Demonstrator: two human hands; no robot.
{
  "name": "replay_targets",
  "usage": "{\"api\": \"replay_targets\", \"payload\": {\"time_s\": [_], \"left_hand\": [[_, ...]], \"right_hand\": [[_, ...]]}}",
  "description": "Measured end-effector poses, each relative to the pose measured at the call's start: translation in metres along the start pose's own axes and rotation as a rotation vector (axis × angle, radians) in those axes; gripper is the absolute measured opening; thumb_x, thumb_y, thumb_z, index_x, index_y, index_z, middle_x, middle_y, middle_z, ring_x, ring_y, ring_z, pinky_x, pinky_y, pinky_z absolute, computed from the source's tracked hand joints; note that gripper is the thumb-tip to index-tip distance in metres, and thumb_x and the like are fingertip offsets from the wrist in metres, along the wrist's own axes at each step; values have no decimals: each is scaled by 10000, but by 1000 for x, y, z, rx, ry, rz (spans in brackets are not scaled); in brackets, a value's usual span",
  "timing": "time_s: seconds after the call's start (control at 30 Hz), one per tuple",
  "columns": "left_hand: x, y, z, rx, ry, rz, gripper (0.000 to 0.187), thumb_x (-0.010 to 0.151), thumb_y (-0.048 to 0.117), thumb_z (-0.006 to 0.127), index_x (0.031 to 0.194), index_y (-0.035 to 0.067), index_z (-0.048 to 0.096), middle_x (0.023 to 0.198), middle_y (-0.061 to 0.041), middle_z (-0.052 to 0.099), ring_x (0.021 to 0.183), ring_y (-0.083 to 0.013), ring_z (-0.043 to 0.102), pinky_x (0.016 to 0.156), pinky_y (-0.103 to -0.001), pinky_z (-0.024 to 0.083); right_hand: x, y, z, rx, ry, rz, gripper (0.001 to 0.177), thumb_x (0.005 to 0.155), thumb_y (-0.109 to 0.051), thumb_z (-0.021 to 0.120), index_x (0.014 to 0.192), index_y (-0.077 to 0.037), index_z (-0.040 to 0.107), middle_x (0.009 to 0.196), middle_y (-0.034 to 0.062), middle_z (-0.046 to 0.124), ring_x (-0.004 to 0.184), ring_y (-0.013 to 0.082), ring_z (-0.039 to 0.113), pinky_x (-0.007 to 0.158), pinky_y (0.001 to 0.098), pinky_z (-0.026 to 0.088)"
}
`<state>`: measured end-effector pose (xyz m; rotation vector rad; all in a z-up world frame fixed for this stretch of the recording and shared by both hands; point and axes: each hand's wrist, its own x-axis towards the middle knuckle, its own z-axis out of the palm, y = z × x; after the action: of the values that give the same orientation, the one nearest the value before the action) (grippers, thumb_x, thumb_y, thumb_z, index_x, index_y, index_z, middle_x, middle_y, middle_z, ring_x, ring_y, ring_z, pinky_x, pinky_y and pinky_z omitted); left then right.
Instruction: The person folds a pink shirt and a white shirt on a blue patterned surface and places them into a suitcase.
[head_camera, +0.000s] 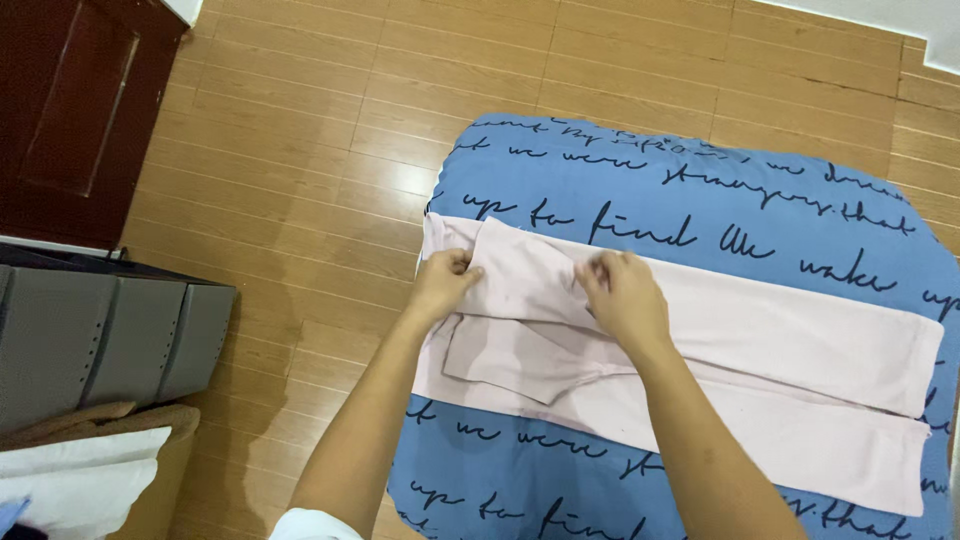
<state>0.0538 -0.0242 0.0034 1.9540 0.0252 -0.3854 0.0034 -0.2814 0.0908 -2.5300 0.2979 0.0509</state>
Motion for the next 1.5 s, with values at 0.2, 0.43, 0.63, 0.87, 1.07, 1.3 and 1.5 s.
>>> {"api": "replay_targets", "payload": {"time_s": [0.2,0.43,0.63,0.87,1.07,1.3,1.5], "left_hand": [[-40,16,-31,486,155,-318,269,955,322,700,1018,74,783,970,-154,778,913,-316,723,797,-446,557],[-85,-11,0,346,120,-271,567,669,345,890,1090,37,668,999,-160,756,948,-310,730,830,-414,564],[-92,-46,-4,-139,-63,-277,418,749,204,878,1085,30,702,923,-71,724,830,-185,660,729,-326,538],[-86,-26,5,57,230,-103,280,829,128,803,1073,81,675,806,-33,625,752,-189,595,694,-334,493],[-101,48,58,597,215,224,333,771,138,798,1091,161,710,1050,-81,639,1037,-274,602,887,-445,448],[-105,83,139,663,-275,305,348,722,340,831,1026,203,730,1110,-59,594,1158,-277,512,977,-462,371],[-93,63,160,728,-146,419,192,841,297,760,984,173,724,1125,-48,631,1157,-277,546,932,-468,389]], "right_hand": [[-68,45,17,-84,-200,-28,277,851,-401,724,941,-142,762,879,110,672,850,324,647,751,445,504],[-103,18,28,-55,-141,-176,256,697,-324,830,825,-140,706,910,66,690,944,292,631,822,451,372],[-105,17,10,-11,-461,44,221,799,-269,781,975,-174,688,914,-10,741,921,193,681,935,370,359],[-96,41,24,62,-171,-132,256,845,-241,719,1090,-165,713,1074,11,690,1105,236,596,952,474,370],[-99,75,-23,-336,-294,97,319,871,-474,721,1068,-223,735,1091,20,661,1137,227,561,981,472,368],[-115,137,-38,-408,-95,37,364,824,-519,692,1041,-232,746,1078,2,669,1156,207,574,957,444,390],[-124,212,-63,-545,-413,2,538,829,-604,708,1207,-223,663,1063,54,733,1071,237,665,1010,461,394]]}}
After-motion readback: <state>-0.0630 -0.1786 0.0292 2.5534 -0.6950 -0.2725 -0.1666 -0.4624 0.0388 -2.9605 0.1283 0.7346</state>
